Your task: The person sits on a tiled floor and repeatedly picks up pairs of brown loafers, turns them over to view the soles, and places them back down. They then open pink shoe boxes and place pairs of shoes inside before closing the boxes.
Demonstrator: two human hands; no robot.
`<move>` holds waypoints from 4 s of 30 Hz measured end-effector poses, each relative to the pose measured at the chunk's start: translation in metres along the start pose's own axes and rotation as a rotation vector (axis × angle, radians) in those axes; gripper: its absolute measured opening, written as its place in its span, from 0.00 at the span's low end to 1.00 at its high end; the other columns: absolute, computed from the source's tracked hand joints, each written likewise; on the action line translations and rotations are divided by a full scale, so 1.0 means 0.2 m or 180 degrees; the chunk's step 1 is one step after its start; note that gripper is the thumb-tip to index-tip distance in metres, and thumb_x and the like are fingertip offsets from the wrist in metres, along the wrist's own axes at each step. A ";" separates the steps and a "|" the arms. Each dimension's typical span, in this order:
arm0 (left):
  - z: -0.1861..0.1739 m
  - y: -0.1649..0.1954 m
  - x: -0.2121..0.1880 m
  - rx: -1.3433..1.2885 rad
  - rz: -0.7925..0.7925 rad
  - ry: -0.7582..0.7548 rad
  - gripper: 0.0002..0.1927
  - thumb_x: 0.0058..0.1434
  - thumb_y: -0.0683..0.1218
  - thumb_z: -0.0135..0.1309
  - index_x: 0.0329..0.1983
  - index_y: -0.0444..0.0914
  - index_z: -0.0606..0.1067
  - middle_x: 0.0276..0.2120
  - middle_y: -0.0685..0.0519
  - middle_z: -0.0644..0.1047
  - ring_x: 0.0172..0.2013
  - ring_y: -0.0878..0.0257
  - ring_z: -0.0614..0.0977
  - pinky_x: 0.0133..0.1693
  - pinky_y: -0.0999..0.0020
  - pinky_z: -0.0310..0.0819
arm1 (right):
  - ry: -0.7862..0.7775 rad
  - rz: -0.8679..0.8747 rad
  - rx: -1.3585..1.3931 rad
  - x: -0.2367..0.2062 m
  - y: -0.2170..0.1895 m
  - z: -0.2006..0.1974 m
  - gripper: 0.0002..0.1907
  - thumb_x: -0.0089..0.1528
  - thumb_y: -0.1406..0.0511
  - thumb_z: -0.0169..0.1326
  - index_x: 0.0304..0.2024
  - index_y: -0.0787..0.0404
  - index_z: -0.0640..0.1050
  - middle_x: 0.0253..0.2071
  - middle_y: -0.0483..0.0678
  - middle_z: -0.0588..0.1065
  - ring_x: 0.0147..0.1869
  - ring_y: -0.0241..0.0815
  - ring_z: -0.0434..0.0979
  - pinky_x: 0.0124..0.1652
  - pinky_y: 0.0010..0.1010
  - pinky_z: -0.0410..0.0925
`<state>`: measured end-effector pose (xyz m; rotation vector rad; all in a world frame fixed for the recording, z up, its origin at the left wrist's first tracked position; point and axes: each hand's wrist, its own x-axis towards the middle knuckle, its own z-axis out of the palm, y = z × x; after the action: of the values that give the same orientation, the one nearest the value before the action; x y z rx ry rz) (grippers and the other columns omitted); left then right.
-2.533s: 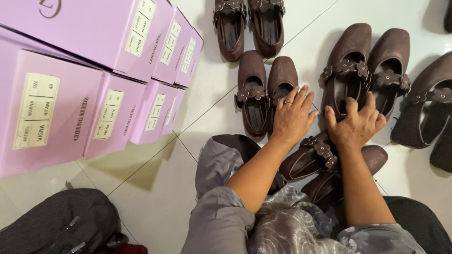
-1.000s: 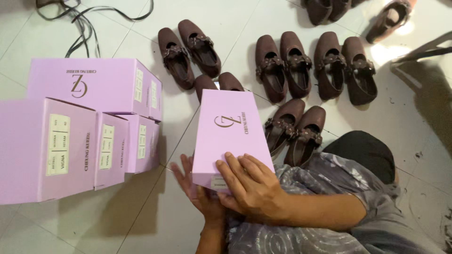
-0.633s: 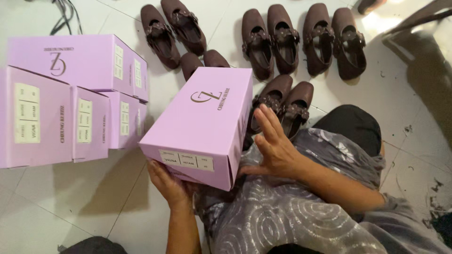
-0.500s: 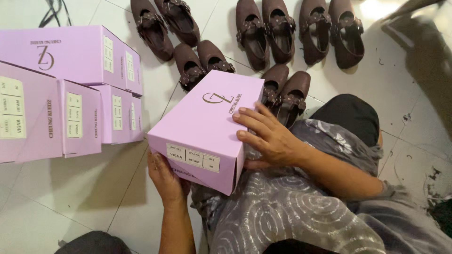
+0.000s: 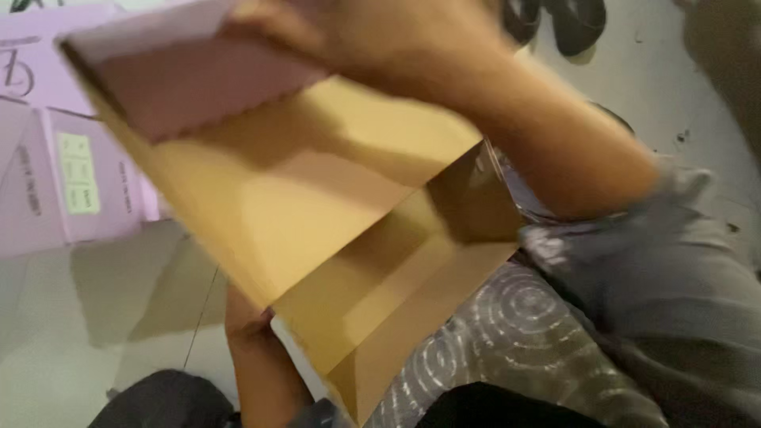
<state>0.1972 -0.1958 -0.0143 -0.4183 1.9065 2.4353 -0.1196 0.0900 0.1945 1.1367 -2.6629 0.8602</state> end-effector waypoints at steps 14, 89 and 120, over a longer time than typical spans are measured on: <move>-0.10 0.37 -0.04 0.1014 -0.1141 0.1489 0.29 0.56 0.50 0.63 0.59 0.36 0.72 0.55 0.51 0.77 0.52 0.59 0.78 0.50 0.61 0.73 | -0.0382 -0.0224 0.0435 0.09 -0.15 0.88 0.29 0.63 0.41 0.48 0.40 0.60 0.78 0.35 0.56 0.78 0.41 0.59 0.79 0.44 0.48 0.70; 0.62 0.19 0.14 0.0024 0.0661 0.2161 0.13 0.73 0.44 0.53 0.51 0.28 0.75 0.46 0.54 0.77 0.45 0.68 0.76 0.50 0.73 0.73 | -0.4101 -0.0534 0.0798 -0.34 -0.51 0.47 0.37 0.53 0.46 0.60 0.50 0.72 0.76 0.46 0.66 0.78 0.53 0.62 0.80 0.53 0.45 0.72; 0.35 0.01 0.37 0.0741 -0.0405 0.2711 0.29 0.76 0.53 0.47 0.69 0.27 0.67 0.65 0.43 0.72 0.61 0.59 0.75 0.61 0.65 0.70 | -0.0691 0.4371 0.0827 -0.55 2.04 0.45 0.27 0.59 0.55 0.60 0.54 0.66 0.79 0.44 0.58 0.80 0.42 0.52 0.81 0.40 0.48 0.74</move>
<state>0.1123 -0.1411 -0.0130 -1.7039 2.2600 2.0620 -0.3160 0.3357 -0.1013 -0.8933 -3.3515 1.2289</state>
